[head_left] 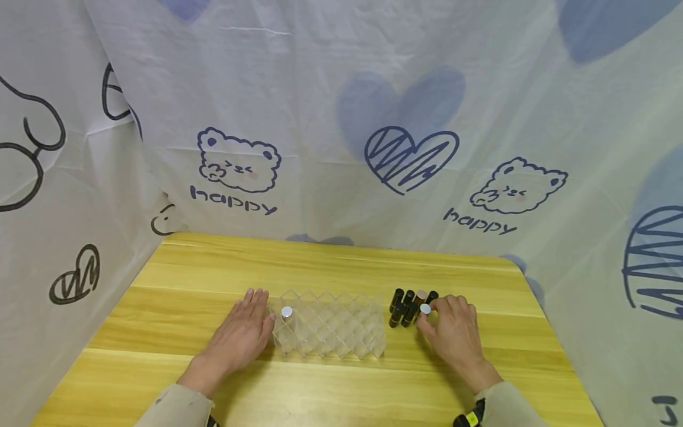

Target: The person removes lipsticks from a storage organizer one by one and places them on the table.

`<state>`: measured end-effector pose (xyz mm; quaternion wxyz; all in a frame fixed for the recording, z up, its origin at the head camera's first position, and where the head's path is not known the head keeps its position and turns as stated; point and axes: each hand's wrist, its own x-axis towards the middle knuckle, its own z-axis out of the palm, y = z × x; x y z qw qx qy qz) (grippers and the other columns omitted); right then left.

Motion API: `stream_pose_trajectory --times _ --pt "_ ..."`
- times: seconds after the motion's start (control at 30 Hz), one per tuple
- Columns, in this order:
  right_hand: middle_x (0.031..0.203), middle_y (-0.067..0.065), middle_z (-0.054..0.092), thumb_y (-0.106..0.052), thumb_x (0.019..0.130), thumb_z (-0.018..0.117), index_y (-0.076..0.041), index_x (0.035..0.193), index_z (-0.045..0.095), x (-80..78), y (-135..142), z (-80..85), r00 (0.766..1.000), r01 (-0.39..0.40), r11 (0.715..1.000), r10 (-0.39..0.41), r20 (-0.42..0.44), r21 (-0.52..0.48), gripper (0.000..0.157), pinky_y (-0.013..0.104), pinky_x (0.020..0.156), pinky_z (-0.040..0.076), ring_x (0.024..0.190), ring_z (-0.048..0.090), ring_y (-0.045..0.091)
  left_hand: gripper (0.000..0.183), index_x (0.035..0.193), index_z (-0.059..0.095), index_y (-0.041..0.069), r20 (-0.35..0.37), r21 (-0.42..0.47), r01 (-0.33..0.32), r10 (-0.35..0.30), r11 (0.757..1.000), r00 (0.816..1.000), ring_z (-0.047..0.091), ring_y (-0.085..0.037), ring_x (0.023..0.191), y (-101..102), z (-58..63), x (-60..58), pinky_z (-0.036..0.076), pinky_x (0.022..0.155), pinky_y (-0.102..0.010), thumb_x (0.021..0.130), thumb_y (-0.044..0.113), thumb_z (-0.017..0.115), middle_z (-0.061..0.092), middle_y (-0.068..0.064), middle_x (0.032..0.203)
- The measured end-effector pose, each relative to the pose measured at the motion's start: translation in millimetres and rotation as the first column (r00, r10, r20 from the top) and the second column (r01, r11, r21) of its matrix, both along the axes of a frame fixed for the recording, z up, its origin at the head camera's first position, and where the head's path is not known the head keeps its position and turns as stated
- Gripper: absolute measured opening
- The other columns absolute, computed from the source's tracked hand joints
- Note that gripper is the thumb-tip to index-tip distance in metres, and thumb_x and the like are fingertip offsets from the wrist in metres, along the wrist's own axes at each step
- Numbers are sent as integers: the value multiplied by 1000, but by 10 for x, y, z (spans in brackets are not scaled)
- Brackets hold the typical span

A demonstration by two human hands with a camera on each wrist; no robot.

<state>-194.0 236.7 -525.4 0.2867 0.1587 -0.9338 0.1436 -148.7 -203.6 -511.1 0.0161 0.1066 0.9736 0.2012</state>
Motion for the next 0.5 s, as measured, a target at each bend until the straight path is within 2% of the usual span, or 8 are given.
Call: stream_pose_trajectory --times 0.5 --pt "85 11 67 -22 82 79 -1 89 74 -12 11 -3 1000 16 1000 -16 23 12 23 42 69 42 80 55 32 67 164 23 -7 -3 0 5 -5 1000 1000 18 -44 161 -7 -21 -11 17 131 -61 117 40 28 26 -28 170"
